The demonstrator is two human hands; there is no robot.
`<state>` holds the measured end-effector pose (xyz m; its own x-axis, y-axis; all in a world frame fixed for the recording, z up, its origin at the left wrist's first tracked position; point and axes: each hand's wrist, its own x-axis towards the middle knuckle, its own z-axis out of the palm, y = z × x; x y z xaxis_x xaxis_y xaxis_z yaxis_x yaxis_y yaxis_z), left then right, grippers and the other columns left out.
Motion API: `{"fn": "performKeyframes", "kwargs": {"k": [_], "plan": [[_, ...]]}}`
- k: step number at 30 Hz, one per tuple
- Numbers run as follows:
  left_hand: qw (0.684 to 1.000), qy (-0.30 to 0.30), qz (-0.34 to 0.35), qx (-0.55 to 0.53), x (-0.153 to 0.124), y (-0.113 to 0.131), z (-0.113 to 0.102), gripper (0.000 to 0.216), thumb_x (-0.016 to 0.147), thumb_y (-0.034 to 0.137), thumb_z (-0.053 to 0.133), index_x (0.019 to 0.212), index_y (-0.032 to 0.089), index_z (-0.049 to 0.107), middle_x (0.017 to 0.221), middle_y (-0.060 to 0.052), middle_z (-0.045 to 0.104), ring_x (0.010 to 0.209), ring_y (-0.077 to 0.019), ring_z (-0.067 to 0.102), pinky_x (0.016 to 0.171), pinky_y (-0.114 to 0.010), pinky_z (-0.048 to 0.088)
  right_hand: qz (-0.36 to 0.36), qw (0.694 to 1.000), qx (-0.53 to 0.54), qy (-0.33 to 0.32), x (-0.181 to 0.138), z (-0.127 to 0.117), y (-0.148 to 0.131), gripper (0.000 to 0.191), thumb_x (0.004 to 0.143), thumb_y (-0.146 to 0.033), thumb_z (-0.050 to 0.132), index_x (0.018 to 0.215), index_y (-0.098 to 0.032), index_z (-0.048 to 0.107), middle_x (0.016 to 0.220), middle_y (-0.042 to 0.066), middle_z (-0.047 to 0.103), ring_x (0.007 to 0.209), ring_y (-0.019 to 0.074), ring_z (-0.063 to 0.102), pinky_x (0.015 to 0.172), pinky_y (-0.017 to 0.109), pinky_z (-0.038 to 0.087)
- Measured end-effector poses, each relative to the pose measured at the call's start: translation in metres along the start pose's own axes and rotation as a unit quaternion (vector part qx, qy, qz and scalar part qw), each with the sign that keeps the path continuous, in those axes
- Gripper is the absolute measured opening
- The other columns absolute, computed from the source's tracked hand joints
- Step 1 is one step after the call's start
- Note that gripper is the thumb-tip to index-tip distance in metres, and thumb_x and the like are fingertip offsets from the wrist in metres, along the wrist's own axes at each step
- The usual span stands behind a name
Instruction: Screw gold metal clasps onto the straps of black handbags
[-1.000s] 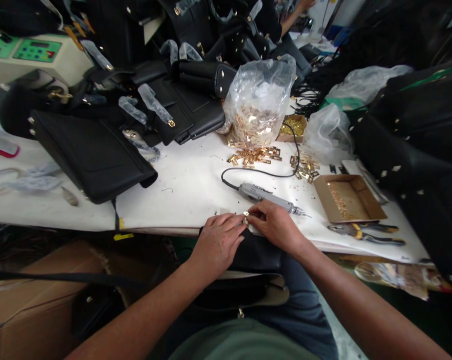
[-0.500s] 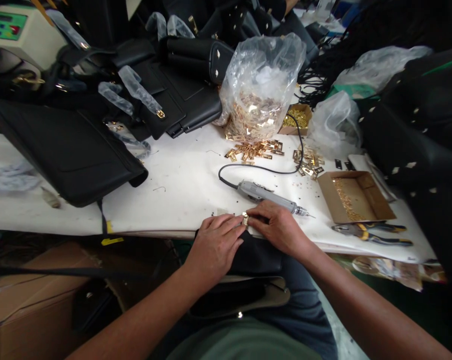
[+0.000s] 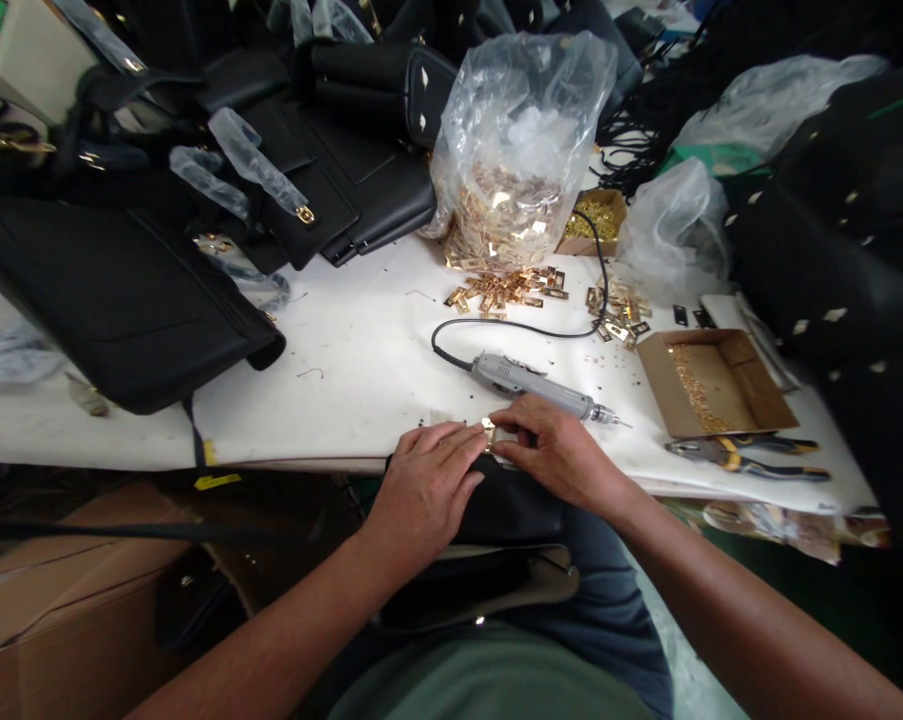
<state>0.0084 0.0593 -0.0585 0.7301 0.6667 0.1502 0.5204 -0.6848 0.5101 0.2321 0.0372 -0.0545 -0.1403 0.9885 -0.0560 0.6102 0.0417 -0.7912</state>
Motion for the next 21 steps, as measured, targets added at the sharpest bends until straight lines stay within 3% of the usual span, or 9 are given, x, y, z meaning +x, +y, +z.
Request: {"fn": "performKeyframes", "kwargs": {"k": [14,21], "plan": [[1.0,-0.002,0.006,0.008,-0.0016,-0.0023,0.0016,0.035,0.098,0.02,0.06,0.133,0.021,0.064,0.142,-0.006,0.066,0.13,-0.0278,0.057,0.105,-0.05,0.046,-0.012,1.0,0.0,0.002,-0.0006,0.0014,0.0013,0.028,0.086,-0.011,0.077,0.112,-0.02,0.075,0.088,0.001,0.062,0.073,0.0137,0.057,0.07,0.027,0.048],[0.999,-0.01,0.022,0.049,-0.0006,0.0007,-0.0009,0.033,0.1,0.021,0.056,0.132,0.02,0.065,0.146,-0.007,0.063,0.13,-0.0276,0.056,0.105,-0.049,0.045,-0.011,1.0,0.006,0.004,-0.0006,0.0027,0.0058,0.028,0.088,-0.018,0.076,0.116,-0.023,0.076,0.088,0.002,0.064,0.074,0.0153,0.058,0.071,0.029,0.049]]}}
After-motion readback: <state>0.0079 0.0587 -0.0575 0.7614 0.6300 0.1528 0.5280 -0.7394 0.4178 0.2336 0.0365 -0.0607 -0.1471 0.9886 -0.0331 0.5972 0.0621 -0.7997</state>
